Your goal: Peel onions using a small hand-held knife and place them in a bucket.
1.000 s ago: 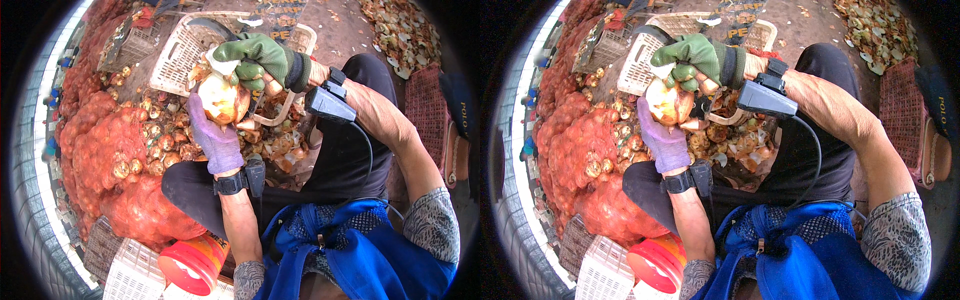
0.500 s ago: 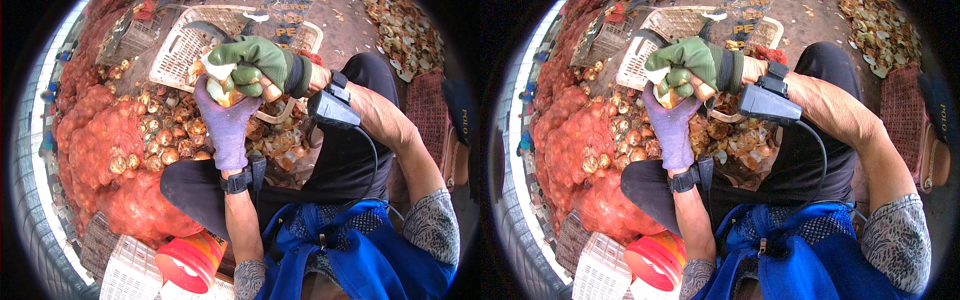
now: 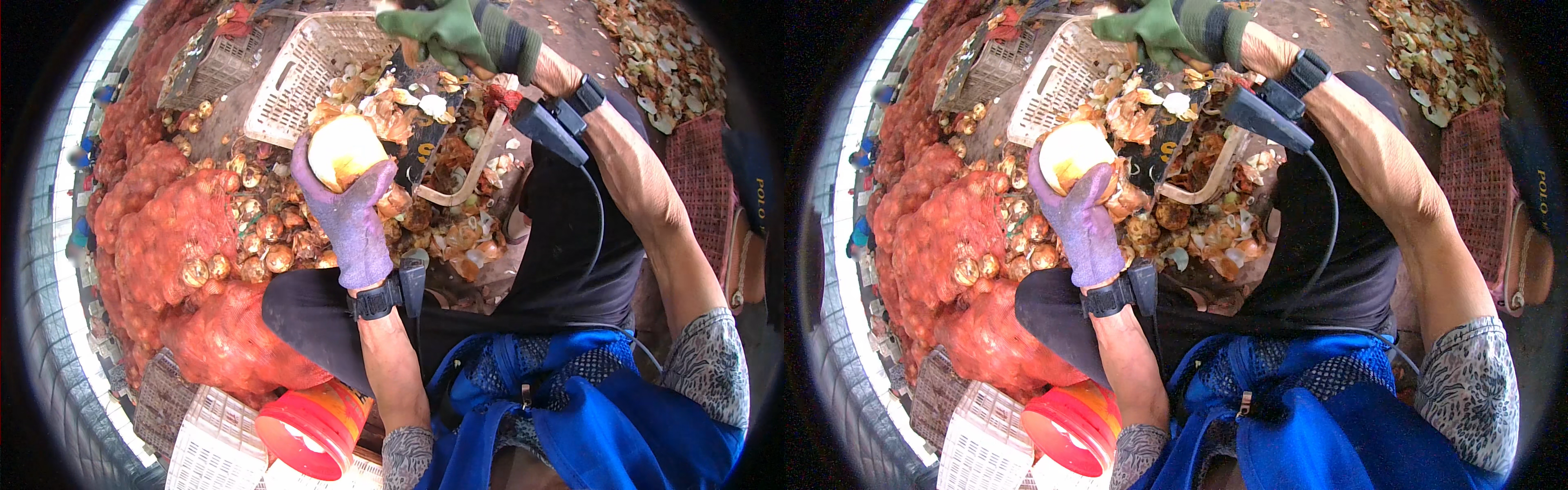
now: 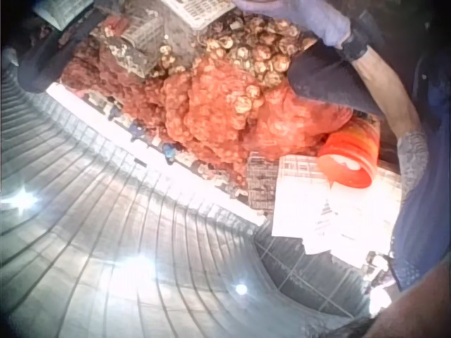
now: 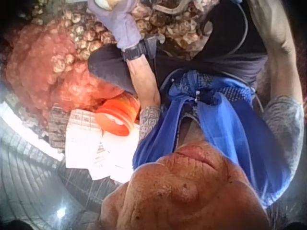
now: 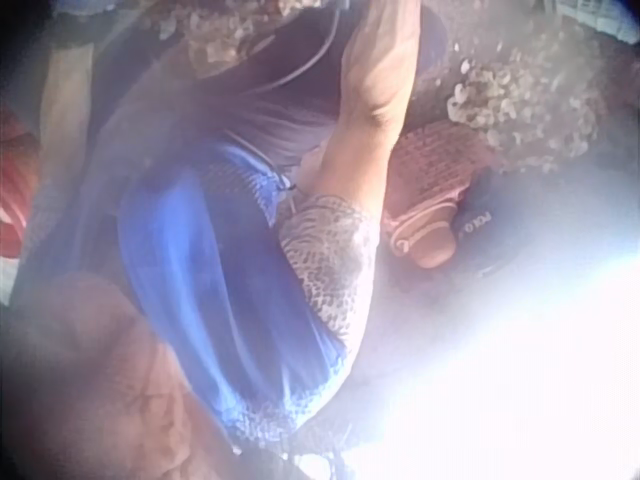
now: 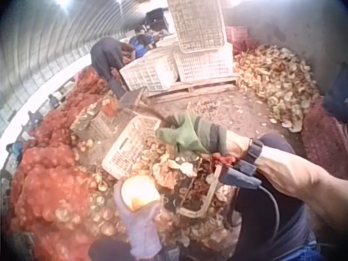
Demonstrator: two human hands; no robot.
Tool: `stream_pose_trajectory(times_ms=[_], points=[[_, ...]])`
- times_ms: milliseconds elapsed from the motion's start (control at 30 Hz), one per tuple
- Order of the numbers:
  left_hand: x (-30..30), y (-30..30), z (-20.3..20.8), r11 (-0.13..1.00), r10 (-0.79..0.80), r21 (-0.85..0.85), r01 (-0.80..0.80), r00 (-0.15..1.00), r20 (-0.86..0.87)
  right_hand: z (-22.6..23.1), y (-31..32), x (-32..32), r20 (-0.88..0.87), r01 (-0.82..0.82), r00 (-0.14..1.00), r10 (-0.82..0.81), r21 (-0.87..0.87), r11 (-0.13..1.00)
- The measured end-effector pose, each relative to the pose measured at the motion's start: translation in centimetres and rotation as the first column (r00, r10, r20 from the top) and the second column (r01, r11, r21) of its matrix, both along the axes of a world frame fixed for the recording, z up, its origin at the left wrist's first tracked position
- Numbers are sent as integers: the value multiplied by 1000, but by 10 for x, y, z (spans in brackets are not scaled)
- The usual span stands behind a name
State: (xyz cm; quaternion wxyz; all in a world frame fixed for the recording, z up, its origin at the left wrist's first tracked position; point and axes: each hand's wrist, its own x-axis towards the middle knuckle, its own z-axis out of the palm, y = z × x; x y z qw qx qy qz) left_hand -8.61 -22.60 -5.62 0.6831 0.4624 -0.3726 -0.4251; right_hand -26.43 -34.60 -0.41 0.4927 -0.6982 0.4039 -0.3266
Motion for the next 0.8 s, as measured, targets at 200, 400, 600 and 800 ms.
stream_pose_trajectory(times_ms=[200,400,600,800], points=[[9,-8,-13,992,122,-59,-108,927,354,-11,25,-2,-180,-206,971,155,-317,926],[22,-10,-19,984,176,-114,-136,823,539,-81,31,-83,-362,-266,928,87,-483,834],[13,1,-2,997,80,-15,-78,989,126,-59,30,-14,-537,-438,828,161,-441,783],[43,-1,-17,999,50,-5,-54,961,-271,-24,26,-17,-573,-310,816,-71,-538,784]])
